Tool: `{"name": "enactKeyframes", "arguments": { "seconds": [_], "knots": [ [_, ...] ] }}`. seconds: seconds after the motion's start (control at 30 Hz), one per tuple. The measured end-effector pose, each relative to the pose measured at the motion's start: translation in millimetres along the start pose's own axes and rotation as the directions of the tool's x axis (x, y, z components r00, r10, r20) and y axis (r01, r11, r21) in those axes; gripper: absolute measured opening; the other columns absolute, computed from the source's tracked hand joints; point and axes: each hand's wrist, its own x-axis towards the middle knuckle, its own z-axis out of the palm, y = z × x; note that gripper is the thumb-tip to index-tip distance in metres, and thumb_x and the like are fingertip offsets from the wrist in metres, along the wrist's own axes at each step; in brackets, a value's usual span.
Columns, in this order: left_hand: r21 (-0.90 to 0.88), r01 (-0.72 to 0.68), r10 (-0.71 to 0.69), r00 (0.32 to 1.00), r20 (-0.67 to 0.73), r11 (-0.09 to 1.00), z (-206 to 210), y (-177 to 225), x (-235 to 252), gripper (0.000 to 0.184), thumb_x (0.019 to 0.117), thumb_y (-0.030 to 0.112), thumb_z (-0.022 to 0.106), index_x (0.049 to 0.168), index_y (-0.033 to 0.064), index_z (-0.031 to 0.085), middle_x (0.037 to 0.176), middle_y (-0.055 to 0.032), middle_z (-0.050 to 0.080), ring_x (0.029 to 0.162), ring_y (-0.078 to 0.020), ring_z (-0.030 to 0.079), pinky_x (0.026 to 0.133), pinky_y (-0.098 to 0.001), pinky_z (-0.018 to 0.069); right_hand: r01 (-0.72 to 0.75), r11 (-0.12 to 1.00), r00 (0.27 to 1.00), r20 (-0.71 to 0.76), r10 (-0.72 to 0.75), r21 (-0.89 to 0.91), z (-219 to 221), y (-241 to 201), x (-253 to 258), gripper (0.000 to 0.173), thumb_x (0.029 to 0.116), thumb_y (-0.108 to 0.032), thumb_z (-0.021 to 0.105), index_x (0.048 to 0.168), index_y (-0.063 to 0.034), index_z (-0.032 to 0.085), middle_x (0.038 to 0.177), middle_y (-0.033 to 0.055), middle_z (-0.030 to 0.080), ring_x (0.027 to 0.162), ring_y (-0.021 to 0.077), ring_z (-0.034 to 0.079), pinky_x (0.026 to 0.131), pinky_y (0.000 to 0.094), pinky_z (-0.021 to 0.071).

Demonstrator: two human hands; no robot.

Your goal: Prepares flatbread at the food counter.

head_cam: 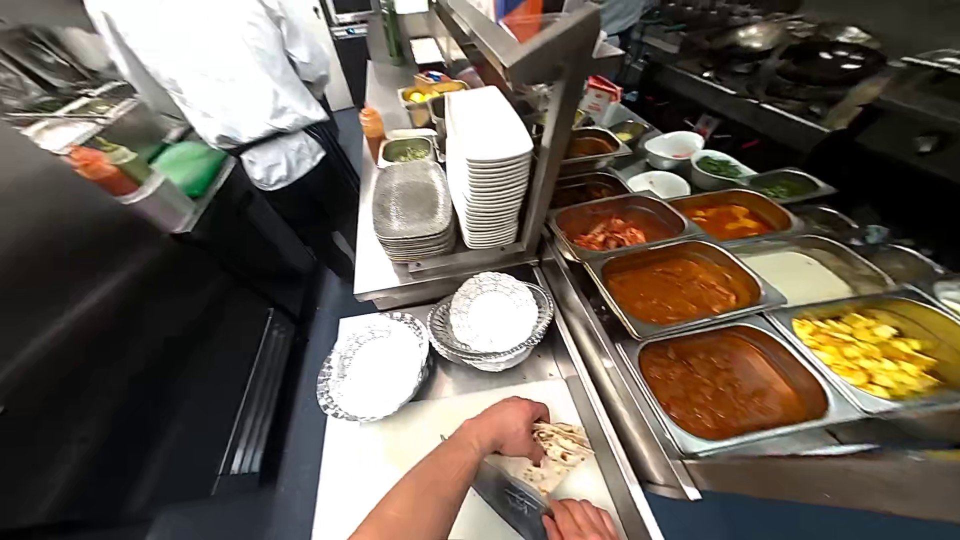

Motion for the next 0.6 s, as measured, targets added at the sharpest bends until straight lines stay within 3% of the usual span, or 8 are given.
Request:
{"name": "enactKeyframes", "arguments": {
  "seconds": [0.1,0.17,0.2,0.27,0.33,0.4,0.5,0.6],
  "knots": [
    [-0.313,0.068,-0.144,0.963,-0.227,0.947,-14.0,0.4,-52.4,0.047,0.0854,0.02,0.078,0.127,0.005,0.062,0.113,-0.0186,0.07,0.106,-0.0321,0.069,0.094,-0.0562,0.0547,-0.237,0.856,0.971,0.078,0.227,0.461,-26.0,-3.1,30.5,0.046,0.0999,-0.032,0.063,0.127,0.0057,0.067,0.119,0.0199,0.072,0.114,0.0333,0.068,0.103,0.0494,0.052],
    [-0.624,0.008,-0.326,0.858,-0.396,0.781,-14.8,-1.1,-90.1,0.047,0.0827,0.017,0.078,0.125,0.0025,0.061,0.114,-0.016,0.069,0.103,-0.026,0.069,0.094,-0.0478,0.0575,-0.381,0.254,0.904,0.301,0.304,0.889,-41.0,-16.1,58.7,0.062,0.1059,-0.032,0.051,0.149,0.0089,0.034,0.133,0.023,0.061,0.121,0.0307,0.064,0.1,0.0468,0.0564],
    [-0.755,-0.078,-0.428,0.784,-0.45,0.651,-11.8,-0.5,-106.1,0.049,0.0811,0.015,0.078,0.125,0.0019,0.06,0.113,-0.0149,0.07,0.1,-0.0244,0.071,0.09,-0.0456,0.0603,-0.391,-0.062,0.887,0.394,0.239,0.918,-46.0,-25.4,71.8,0.077,0.1032,-0.052,0.05,0.155,-0.001,0.023,0.14,0.02,0.057,0.125,0.0319,0.062,0.099,0.0517,0.0564],
    [-0.869,-0.234,-0.585,0.66,-0.472,0.436,-8.0,1.3,-132.3,0.055,0.0799,0.013,0.077,0.13,0.0014,0.057,0.112,-0.0152,0.072,0.097,-0.0251,0.074,0.086,-0.0458,0.0632,-0.397,-0.395,0.888,0.456,0.064,0.829,-51.9,-54.2,97.8,0.111,0.0792,-0.074,0.071,0.157,-0.014,0.02,0.143,0.0143,0.057,0.127,0.0327,0.061,0.1,0.0565,0.0551],
    [-0.882,-0.291,-0.653,0.593,-0.471,0.372,-6.7,-3.2,-149.7,0.055,0.0801,0.012,0.078,0.13,0.0011,0.056,0.111,-0.0155,0.072,0.096,-0.0256,0.074,0.084,-0.0455,0.064,-0.366,-0.461,0.913,0.408,-0.009,0.809,-53.9,-93.7,126.0,0.091,0.0856,-0.045,0.079,0.154,-0.0111,0.03,0.133,0.0165,0.063,0.117,0.0316,0.066,0.096,0.0535,0.058],
    [-0.873,-0.315,-0.699,0.522,-0.488,0.373,-8.8,-12.7,-166.5,0.051,0.0837,0.014,0.078,0.128,0.0007,0.056,0.11,-0.0159,0.072,0.095,-0.0252,0.074,0.084,-0.0445,0.0636,-0.367,-0.342,0.899,0.424,0.107,0.865,-59.1,-138.1,160.9,0.058,0.0917,-0.004,0.067,0.145,-0.0006,0.044,0.119,0.0227,0.068,0.102,0.0326,0.072,0.085,0.0509,0.0628],
    [-0.801,-0.349,-0.723,0.354,-0.593,0.486,-18.5,-41.9,-203.3,0.061,0.0893,0.028,0.076,0.14,0.002,0.053,0.127,-0.0162,0.065,0.107,-0.0245,0.069,0.091,-0.0431,0.0607,-0.373,-0.191,0.909,0.399,0.123,0.908,-61.5,-187.4,213.5,0.047,0.0916,0.002,0.066,0.136,0.0024,0.053,0.112,0.0223,0.071,0.096,0.0307,0.073,0.083,0.0479,0.064],
    [-0.742,-0.246,-0.746,0.098,-0.659,0.623,-19.3,-93.5,-246.8,0.061,0.0928,0.031,0.069,0.143,0.001,0.052,0.132,-0.0196,0.06,0.106,-0.0259,0.068,0.085,-0.0424,0.0608,-0.4,-0.046,0.916,0.4,0.012,0.916,-49.5,-223.6,263.5,0.049,0.0895,0.001,0.069,0.136,0.0023,0.053,0.113,0.0217,0.071,0.097,0.0303,0.073,0.083,0.0474,0.064]
  ]
}}
